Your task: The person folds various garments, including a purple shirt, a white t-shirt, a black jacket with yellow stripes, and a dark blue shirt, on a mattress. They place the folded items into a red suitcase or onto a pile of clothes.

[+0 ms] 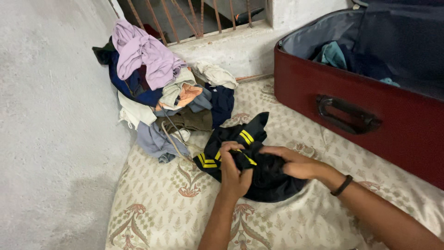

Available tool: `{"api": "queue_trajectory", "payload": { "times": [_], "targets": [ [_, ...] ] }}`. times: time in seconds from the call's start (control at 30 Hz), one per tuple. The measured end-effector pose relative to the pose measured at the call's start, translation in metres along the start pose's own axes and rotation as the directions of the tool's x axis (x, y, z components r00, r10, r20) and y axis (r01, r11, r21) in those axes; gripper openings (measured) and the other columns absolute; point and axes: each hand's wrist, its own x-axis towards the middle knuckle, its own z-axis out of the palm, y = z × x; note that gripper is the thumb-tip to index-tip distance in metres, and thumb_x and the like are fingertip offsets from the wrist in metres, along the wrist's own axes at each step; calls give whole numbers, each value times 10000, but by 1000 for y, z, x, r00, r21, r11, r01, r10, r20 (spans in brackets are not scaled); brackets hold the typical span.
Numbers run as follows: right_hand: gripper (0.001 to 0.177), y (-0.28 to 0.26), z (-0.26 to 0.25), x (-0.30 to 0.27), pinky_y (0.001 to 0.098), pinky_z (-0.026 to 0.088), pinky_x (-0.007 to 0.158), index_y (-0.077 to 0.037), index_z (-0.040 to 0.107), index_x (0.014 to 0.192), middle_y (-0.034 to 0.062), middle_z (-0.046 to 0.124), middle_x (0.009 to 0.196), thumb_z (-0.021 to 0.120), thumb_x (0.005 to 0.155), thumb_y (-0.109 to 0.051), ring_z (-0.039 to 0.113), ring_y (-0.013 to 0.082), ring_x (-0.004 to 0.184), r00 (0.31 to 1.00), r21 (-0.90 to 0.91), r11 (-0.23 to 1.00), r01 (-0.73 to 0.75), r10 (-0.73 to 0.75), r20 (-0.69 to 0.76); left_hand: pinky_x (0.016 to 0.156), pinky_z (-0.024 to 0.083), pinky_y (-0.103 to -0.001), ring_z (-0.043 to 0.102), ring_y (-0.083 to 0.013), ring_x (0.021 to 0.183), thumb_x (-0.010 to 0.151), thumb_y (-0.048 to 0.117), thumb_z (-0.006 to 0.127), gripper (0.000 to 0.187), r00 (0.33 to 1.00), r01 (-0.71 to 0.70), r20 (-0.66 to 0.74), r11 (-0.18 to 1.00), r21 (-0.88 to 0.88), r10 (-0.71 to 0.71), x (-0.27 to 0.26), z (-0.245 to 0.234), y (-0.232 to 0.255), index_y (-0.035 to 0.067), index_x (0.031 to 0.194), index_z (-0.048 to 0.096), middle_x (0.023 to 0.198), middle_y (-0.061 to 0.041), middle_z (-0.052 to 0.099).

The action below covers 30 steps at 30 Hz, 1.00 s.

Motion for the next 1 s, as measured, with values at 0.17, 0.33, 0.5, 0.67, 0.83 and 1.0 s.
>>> {"api": "queue_trajectory", "payload": {
  "times": [0.17, 0.33, 0.5, 0.67, 0.83, 1.0],
  "targets": [
    [591, -21, -13, -6, 295, 439, 1051, -29, 623, 1289, 30, 657, 1246, 628, 699, -55, 590, 143, 1197, 981, 433, 896, -97, 159, -109, 1034, 450, -423, 543, -348, 1091, 693, 90, 665, 665, 1000, 20, -16, 993, 118, -18, 5, -3, 35, -16, 1301, 416, 1183, -200, 496],
    [403, -71, -19, -3, 329, 499, 953, 28, 673, 1193, 84, 712, 1118, 658, 801, -62, 649, 179, 1065, 997, 428, 900, 76, -63, -46, 1032, 441, -442, 551, -381, 1132, 739, 161, 769, 729, 998, 24, 47, 990, 142, -31, 15, -13, 68, 0, 1352, 410, 1216, -224, 492],
    [402, -113, -4, 12, 297, 514, 903, -19, 666, 1204, 63, 731, 1060, 694, 804, -55, 635, 118, 1008, 992, 99, 994, 34, -22, -121, 868, 511, -433, 646, -399, 1000, 866, 164, 659, 351, 964, 245, -172, 926, 286, -202, 30, -5, 74, 13, 1181, 629, 1046, -214, 671],
    [529, -160, -11, 14, 378, 554, 802, -82, 588, 1251, 131, 767, 952, 755, 749, -84, 719, 248, 926, 994, -410, 907, -94, 59, -98, 835, 549, -422, 746, -352, 893, 823, 80, 531, 317, 796, 550, -322, 834, 31, -513, 39, -14, 29, -35, 1053, 717, 947, -210, 781],
    [601, -189, -17, 12, 468, 539, 764, -84, 518, 1242, 218, 724, 884, 732, 683, -28, 705, 396, 922, 987, -659, 743, -114, 11, -158, 913, 530, -391, 739, -318, 985, 813, 41, 507, 364, 859, 436, -322, 899, 49, -399, 53, -41, 12, -38, 1110, 703, 1039, -202, 783],
    [460, -189, -27, 9, 471, 556, 755, -73, 629, 1096, 193, 741, 903, 670, 651, 33, 713, 389, 939, 971, -672, 738, -69, -104, -214, 933, 526, -379, 734, -315, 1035, 823, 16, 526, 372, 907, 358, -280, 927, 115, -315, 68, -52, 33, -35, 1166, 661, 1066, -197, 767]
  ]
}}
